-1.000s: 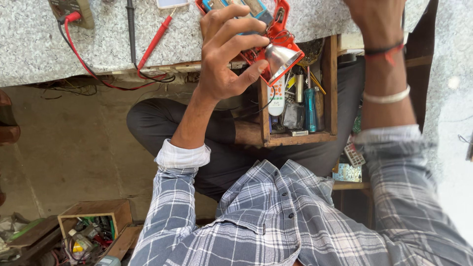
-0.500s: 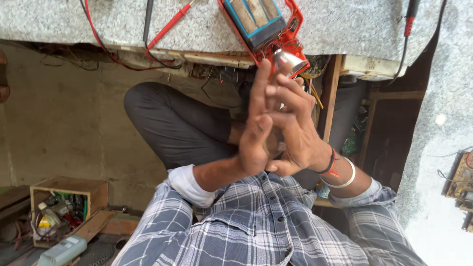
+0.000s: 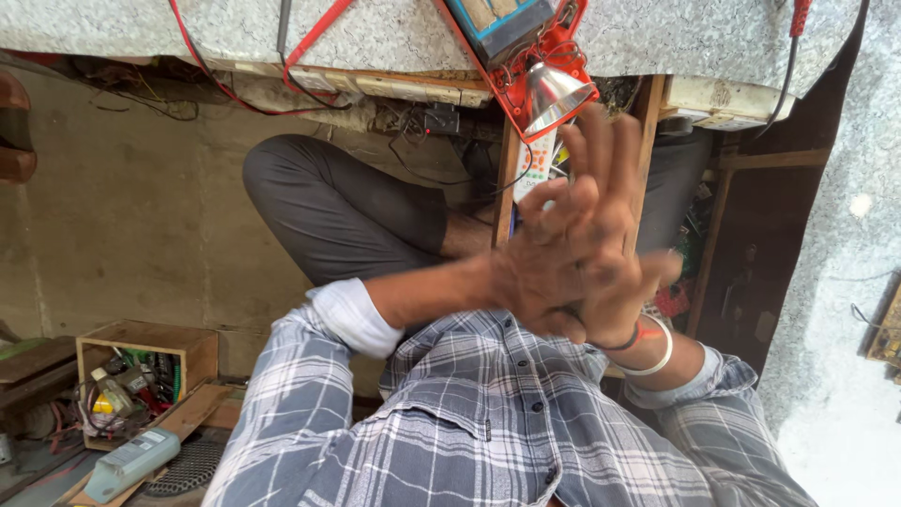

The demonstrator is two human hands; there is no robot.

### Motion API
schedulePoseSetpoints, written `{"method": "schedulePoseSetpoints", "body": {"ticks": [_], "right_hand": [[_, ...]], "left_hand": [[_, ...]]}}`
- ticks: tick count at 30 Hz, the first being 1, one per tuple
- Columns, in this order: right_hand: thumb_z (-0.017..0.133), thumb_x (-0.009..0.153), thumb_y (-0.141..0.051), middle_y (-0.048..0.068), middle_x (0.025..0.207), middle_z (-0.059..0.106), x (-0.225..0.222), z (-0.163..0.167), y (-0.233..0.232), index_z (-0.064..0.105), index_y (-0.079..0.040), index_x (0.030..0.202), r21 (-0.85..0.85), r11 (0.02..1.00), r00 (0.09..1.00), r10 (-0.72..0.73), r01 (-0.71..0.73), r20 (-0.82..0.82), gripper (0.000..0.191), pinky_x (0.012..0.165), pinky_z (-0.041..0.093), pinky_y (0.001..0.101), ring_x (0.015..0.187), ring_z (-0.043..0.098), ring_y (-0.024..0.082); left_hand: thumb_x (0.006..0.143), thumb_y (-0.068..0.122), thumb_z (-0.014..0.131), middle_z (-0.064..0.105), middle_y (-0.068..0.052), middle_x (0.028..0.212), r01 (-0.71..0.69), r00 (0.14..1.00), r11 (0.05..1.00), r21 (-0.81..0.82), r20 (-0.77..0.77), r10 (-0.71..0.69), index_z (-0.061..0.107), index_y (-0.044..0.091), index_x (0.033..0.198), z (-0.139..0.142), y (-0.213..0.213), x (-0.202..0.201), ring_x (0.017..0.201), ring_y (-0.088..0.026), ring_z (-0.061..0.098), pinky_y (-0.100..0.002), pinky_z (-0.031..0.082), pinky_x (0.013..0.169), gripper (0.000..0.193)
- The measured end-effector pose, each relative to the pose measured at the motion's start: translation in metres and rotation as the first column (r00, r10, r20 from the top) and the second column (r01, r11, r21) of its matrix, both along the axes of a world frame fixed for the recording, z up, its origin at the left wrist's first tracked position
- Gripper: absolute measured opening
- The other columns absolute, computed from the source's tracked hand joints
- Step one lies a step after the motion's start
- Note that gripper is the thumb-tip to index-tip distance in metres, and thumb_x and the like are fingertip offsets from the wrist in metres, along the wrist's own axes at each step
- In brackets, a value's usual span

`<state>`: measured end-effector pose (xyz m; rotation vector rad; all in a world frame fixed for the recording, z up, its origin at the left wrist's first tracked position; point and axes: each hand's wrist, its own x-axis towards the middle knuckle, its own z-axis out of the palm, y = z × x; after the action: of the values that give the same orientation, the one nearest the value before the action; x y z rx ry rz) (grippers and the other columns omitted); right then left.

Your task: The person sits on the floor and repairs a portable lantern. They connect wires to the lamp head, test the light, apply adhesive to the plastic lens, reattach the lens, and close the orange casing.

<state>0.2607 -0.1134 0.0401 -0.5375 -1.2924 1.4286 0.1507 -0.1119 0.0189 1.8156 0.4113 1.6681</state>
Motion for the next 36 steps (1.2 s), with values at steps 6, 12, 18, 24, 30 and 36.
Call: {"method": "schedulePoseSetpoints", "body": {"ticks": [6,12,18,24,30,36], "right_hand": [[0.040,0.078,-0.097,0.003,0.160,0.031,-0.001,-0.033,-0.024,0.035,-0.007,0.163,0.634,0.773,0.941,-0.192,-0.029,0.278,0.124,0.118,0.022,0.0412,0.147,0.028,0.016],[0.032,0.093,-0.080,0.007,0.162,0.037,-0.012,-0.052,0.000,0.034,-0.017,0.161,0.988,0.127,0.995,-0.021,-0.090,0.093,0.093,0.118,0.026,0.0462,0.147,0.035,0.025],[0.024,0.108,-0.064,0.011,0.163,0.044,-0.041,-0.027,-0.021,0.033,-0.027,0.159,0.752,0.636,0.983,-0.071,0.175,-0.168,0.064,0.118,0.030,0.0511,0.148,0.041,0.033],[0.026,0.108,-0.066,0.024,0.170,0.031,-0.013,-0.020,-0.021,0.016,-0.002,0.166,-0.262,0.963,0.985,0.101,-0.062,0.140,0.086,0.131,0.025,0.0445,0.160,0.030,0.034],[0.017,0.107,-0.066,0.033,0.162,0.035,-0.008,-0.020,-0.014,0.025,0.002,0.166,-0.539,0.820,0.980,0.184,-0.193,-0.072,0.090,0.125,0.031,0.0484,0.149,0.035,0.042],[0.015,0.120,-0.057,0.036,0.169,0.010,-0.005,-0.010,-0.013,0.003,0.003,0.164,0.332,0.940,0.824,-0.132,-0.072,0.551,0.075,0.127,0.016,0.0512,0.160,0.010,0.039]], "left_hand": [[0.102,0.078,0.018,-0.005,-0.009,0.179,0.187,0.954,0.696,-0.693,0.296,0.039,-0.007,0.027,0.168,0.028,-0.047,0.000,0.165,-0.033,-0.001,-0.053,0.008,0.128,0.087],[0.094,0.083,0.024,0.000,-0.014,0.178,0.562,0.759,0.435,-0.704,0.648,0.068,-0.011,0.021,0.168,0.020,-0.050,-0.005,0.165,-0.034,0.004,-0.056,0.027,0.125,0.103],[0.095,0.081,0.025,0.001,-0.014,0.178,-0.057,0.978,0.967,-0.247,0.181,0.104,-0.010,0.021,0.168,0.002,-0.047,0.003,0.164,-0.034,0.006,-0.055,0.026,0.125,0.100],[0.096,0.079,0.025,0.001,-0.014,0.178,0.397,0.904,0.913,0.088,0.132,-0.406,-0.008,0.022,0.168,-0.020,-0.012,-0.001,0.163,-0.035,0.007,-0.054,0.025,0.125,0.098],[0.097,0.078,0.026,0.002,-0.014,0.177,0.538,0.823,0.836,0.105,0.148,-0.549,-0.007,0.023,0.168,-0.021,-0.003,0.017,0.162,-0.035,0.008,-0.053,0.024,0.125,0.095],[0.098,0.076,0.026,0.002,-0.014,0.177,0.076,0.966,0.929,-0.361,0.258,0.022,-0.006,0.024,0.168,-0.012,-0.023,0.017,0.161,-0.035,0.009,-0.052,0.023,0.125,0.093]]}}
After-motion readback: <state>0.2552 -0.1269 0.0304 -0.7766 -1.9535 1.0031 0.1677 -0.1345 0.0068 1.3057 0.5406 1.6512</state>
